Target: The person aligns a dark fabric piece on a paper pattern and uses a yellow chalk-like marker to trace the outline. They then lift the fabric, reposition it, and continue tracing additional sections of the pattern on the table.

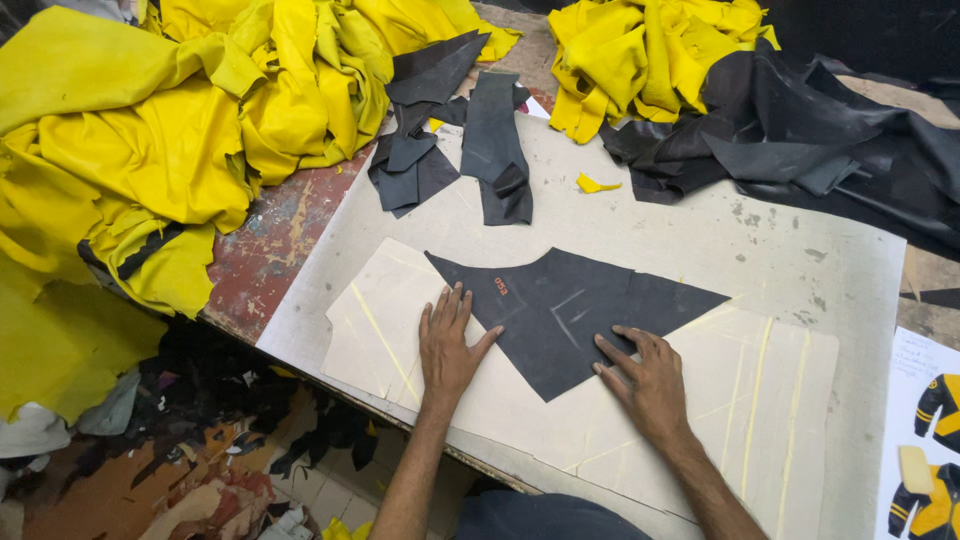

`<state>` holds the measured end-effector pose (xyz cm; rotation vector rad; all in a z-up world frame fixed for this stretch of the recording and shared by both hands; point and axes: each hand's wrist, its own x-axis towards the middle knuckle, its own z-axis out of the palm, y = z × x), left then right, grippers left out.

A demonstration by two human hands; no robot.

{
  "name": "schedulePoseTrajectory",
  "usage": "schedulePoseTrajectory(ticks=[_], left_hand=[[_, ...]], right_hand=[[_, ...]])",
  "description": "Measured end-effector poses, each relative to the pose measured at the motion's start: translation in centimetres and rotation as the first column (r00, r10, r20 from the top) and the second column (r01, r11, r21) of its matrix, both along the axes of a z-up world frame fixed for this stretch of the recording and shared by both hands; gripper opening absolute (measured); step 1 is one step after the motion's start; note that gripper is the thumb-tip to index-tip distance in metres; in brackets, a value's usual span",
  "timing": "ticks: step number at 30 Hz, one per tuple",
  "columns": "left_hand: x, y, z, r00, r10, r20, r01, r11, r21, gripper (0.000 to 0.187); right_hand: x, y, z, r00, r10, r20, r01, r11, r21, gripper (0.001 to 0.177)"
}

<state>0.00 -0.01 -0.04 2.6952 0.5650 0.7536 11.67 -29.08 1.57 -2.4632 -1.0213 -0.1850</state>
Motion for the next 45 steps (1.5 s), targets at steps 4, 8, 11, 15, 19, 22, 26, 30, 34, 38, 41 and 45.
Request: schedulePoseTrajectory(ticks=[4,8,11,15,19,22,26,30,34,38,41,45], left_hand=[[0.0,-0.1,-0.1,1.000,0.008,0.003,-0.008,1.000,0.000,0.078],[-0.1,-0.1,0.2,1.000,0.014,0.017,-0.013,1.000,-0.007,0.078],[-0.1,-0.2,0.4,1.000,0.017,0.009,-0.017,1.000,-0.008,0.078],[-0.1,-0.2,0.5,1.000,0.024,0.002,-0.023,0.999,-0.024,0.077],[-0.1,-0.4,0.3,1.000,0.015,0.014,-0.014,1.000,-0.005,0.076],[-0.3,-0.2,0.3,1.000,0.011,0.029,-0.011,1.000,0.001,0.071],[-0.2,-0.1,0.1,0.999,0.019,0.032,-0.020,0.999,0.030,0.062],[-0.2,-0.7,0.3,0.999,0.034,0.030,-0.036,0.998,0.051,0.062],[-0.2,-0.8,1.0,0.998,0.053,0.024,-0.054,0.997,0.059,0.057],[-0.1,-0.8,0.3,0.997,0.058,0.048,-0.062,0.994,0.085,0.053],[-0.3,-0.8,-0.2,0.997,0.056,0.059,-0.062,0.993,0.096,0.053],[-0.2,-0.8,0.6,0.996,0.044,0.074,-0.050,0.996,0.079,0.053]], right_hand=[[0.0,-0.1,0.1,1.000,-0.005,-0.004,0.005,1.000,-0.004,0.042],[-0.2,0.0,0.3,1.000,-0.004,-0.007,0.004,1.000,-0.004,0.042],[-0.3,0.0,0.3,1.000,-0.003,-0.003,0.003,1.000,-0.007,0.042],[0.0,0.1,0.3,1.000,0.003,0.008,-0.003,1.000,-0.009,0.042],[-0.1,-0.3,0.2,1.000,0.012,0.021,-0.012,1.000,0.002,0.041],[-0.3,-0.5,0.2,0.998,0.038,0.041,-0.039,0.999,0.030,0.040],[-0.3,-0.7,0.0,0.996,0.063,0.056,-0.065,0.997,0.040,0.039],[-0.2,-0.9,0.1,0.995,0.077,0.068,-0.081,0.995,0.063,0.040],[-0.2,-0.7,0.4,0.995,0.083,0.050,-0.087,0.993,0.079,0.039],[0.1,-1.0,-0.5,0.993,0.094,0.067,-0.099,0.992,0.075,0.040],[0.2,-1.2,-1.1,0.993,0.102,0.061,-0.107,0.991,0.086,0.040],[-0.1,-1.0,-0.7,0.994,0.093,0.060,-0.099,0.990,0.102,0.039]])
